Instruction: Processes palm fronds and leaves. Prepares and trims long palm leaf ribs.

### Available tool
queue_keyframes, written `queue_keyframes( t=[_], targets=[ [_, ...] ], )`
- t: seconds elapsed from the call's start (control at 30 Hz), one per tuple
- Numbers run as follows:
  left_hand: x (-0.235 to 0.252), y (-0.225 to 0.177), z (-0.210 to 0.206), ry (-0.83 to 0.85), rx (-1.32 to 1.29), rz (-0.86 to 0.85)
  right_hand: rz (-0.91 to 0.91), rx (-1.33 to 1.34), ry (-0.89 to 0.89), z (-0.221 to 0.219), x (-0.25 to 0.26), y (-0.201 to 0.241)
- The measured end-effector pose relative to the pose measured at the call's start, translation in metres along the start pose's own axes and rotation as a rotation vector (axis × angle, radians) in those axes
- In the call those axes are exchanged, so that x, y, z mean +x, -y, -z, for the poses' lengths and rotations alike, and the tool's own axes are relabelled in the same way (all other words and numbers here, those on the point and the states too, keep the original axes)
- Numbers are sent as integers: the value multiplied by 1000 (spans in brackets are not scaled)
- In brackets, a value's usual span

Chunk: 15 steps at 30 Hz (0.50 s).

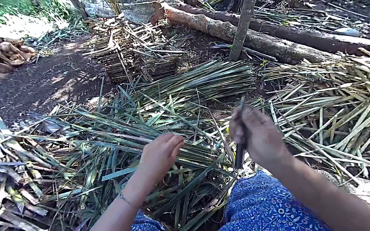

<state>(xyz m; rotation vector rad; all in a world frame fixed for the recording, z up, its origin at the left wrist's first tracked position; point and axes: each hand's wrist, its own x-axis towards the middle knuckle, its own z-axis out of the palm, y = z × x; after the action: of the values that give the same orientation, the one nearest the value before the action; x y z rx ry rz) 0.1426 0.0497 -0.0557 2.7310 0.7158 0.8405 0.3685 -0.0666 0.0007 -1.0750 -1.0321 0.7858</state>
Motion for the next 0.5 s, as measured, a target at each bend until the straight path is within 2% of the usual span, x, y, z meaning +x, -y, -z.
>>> queue_keyframes(
  t=[0.1,0.23,0.27,0.37,0.5],
  targets=[
    [-3,39,-3,127,61,94,149,36,-90,20,14,25],
    [-1,62,2,357,98,351,267,38,-52,20,23,49],
    [-1,64,3,369,77,405,270,47,-38,18,23,52],
    [-4,65,6,96,-81,465,127,106,7,5,17,45],
    [4,39,17,-292,-561,596,-395,184,204,-14,-5,8]
  ],
)
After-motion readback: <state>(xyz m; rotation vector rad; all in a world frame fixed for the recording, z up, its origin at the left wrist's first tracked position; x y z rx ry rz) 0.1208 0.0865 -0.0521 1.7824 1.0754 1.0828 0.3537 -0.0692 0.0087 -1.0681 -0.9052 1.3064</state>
